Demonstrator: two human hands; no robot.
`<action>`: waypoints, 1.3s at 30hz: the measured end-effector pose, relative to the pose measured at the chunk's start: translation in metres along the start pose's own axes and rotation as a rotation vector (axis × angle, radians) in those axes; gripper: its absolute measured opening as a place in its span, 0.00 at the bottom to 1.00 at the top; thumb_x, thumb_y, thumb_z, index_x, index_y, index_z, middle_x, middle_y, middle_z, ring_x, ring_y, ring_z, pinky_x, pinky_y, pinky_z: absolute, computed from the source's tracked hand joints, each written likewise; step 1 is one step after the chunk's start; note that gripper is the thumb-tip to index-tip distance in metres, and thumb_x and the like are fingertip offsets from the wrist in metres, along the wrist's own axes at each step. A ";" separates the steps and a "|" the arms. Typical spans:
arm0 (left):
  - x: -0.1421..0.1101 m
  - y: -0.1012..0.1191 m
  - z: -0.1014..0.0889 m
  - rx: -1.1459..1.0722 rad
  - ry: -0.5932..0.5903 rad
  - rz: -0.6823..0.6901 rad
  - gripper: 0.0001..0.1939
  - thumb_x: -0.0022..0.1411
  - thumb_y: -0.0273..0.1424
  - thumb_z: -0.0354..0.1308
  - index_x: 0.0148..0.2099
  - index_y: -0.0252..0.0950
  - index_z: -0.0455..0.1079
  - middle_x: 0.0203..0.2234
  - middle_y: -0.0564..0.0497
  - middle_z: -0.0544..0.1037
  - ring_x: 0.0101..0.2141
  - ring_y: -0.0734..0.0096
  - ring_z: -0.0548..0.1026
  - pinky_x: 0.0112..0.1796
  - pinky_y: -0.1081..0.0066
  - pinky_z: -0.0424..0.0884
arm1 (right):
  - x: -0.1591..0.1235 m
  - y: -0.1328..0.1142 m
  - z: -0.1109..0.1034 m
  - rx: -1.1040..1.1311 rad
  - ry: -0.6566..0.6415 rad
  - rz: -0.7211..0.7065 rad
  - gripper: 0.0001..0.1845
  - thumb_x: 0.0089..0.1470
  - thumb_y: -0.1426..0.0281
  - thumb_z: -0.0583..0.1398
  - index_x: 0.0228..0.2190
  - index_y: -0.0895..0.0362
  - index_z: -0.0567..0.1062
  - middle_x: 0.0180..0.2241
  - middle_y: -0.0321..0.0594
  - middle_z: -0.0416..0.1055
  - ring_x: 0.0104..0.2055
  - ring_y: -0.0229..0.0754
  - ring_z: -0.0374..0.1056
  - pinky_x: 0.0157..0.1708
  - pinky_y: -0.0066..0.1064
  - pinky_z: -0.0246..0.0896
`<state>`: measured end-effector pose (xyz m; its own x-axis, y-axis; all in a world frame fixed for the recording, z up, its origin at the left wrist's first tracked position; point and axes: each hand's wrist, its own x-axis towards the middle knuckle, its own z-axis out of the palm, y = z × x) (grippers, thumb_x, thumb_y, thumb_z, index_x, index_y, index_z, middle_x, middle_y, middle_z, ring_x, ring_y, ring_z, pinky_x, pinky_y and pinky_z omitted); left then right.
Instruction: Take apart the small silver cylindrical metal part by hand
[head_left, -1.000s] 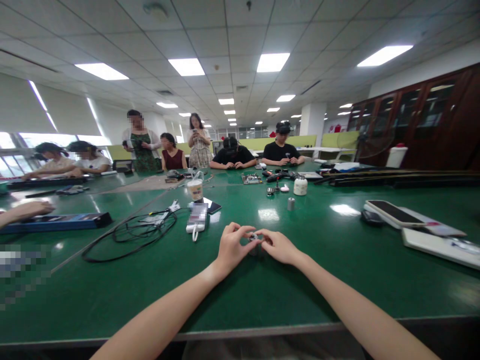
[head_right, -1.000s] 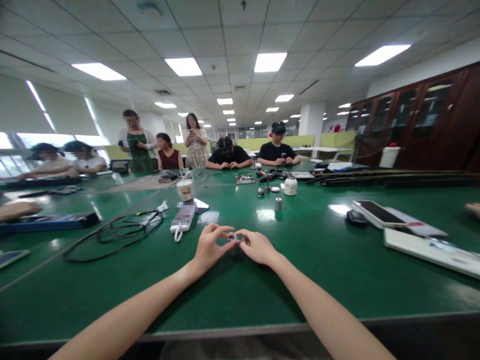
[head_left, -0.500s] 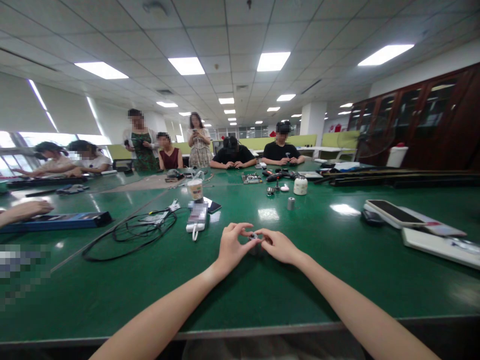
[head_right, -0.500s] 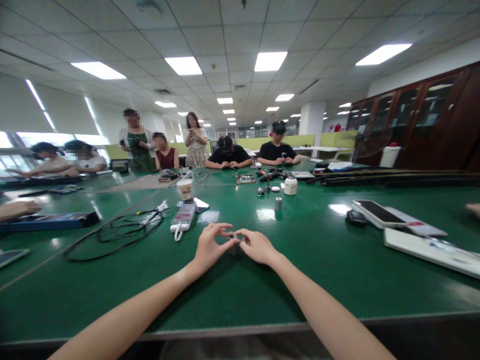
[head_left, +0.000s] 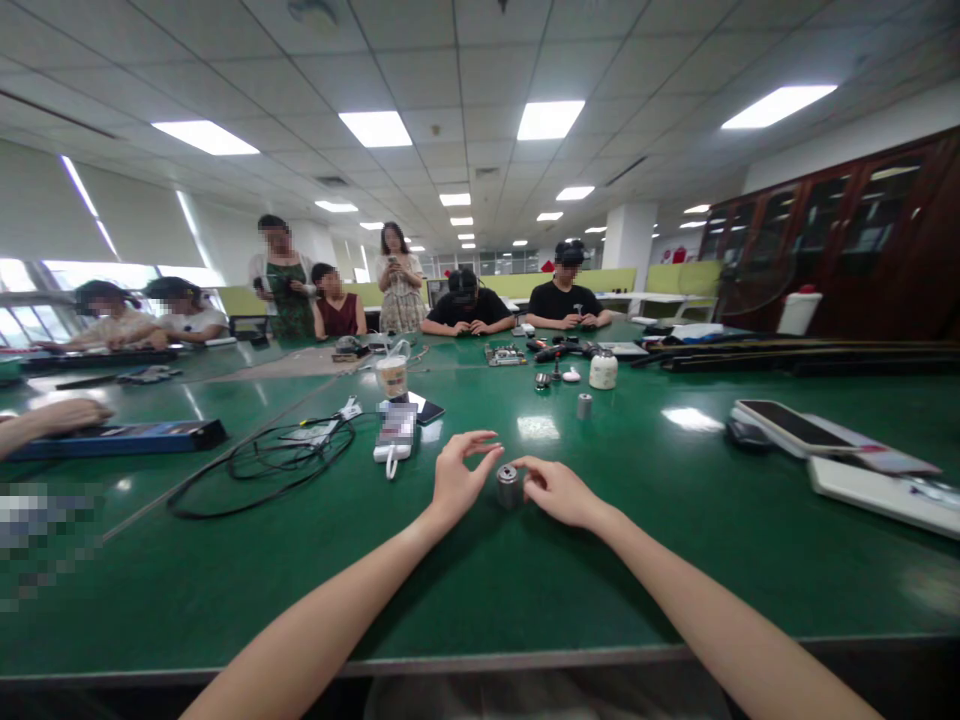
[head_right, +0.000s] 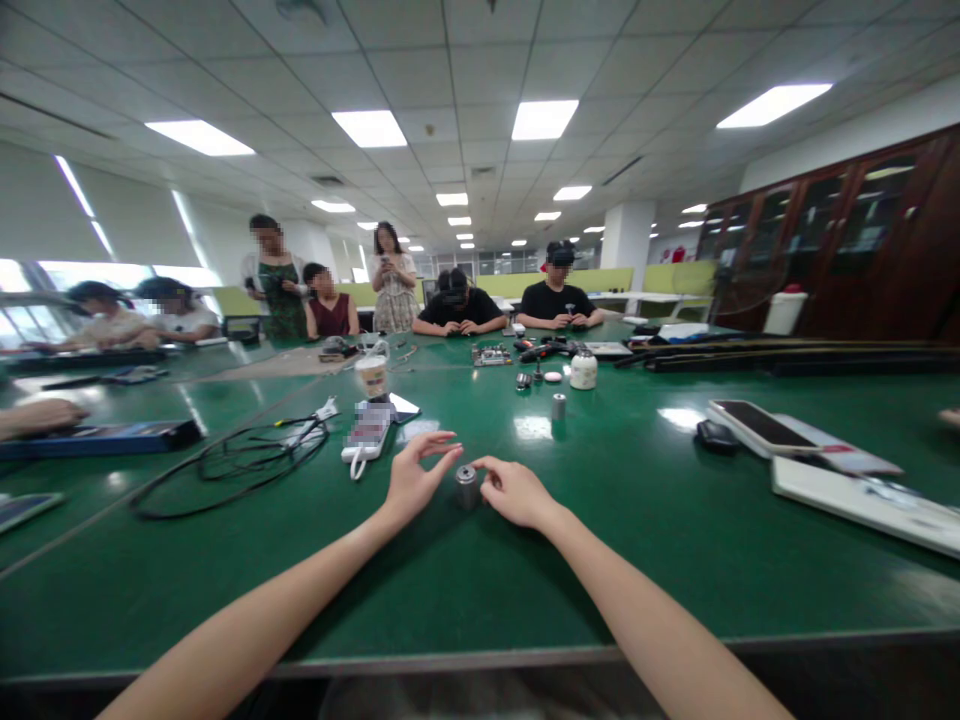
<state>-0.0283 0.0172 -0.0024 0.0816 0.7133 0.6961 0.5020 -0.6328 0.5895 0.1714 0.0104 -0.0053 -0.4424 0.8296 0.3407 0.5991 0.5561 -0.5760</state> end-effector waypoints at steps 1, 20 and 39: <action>0.002 -0.005 -0.003 0.026 -0.002 -0.008 0.14 0.62 0.32 0.62 0.51 0.38 0.70 0.40 0.48 0.83 0.44 0.62 0.80 0.50 0.61 0.70 | 0.000 0.000 0.000 0.003 -0.003 -0.001 0.23 0.52 0.77 0.54 0.49 0.54 0.74 0.26 0.34 0.76 0.27 0.39 0.68 0.29 0.27 0.56; -0.007 -0.002 -0.001 0.222 0.027 0.051 0.16 0.63 0.28 0.61 0.52 0.42 0.69 0.36 0.51 0.83 0.46 0.58 0.74 0.50 0.56 0.63 | -0.001 -0.003 -0.001 -0.002 -0.030 0.009 0.23 0.51 0.78 0.54 0.49 0.55 0.74 0.26 0.34 0.76 0.28 0.39 0.68 0.30 0.26 0.56; -0.022 0.013 0.008 0.189 -0.126 0.031 0.32 0.53 0.40 0.69 0.57 0.40 0.63 0.43 0.47 0.80 0.49 0.51 0.73 0.48 0.54 0.64 | 0.001 -0.004 -0.004 0.006 0.130 0.036 0.25 0.53 0.77 0.52 0.52 0.53 0.73 0.23 0.33 0.72 0.24 0.39 0.65 0.29 0.27 0.56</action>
<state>-0.0163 -0.0043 -0.0130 0.2006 0.7338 0.6491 0.6493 -0.5957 0.4728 0.1712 0.0089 0.0003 -0.3303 0.8488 0.4128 0.6092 0.5257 -0.5937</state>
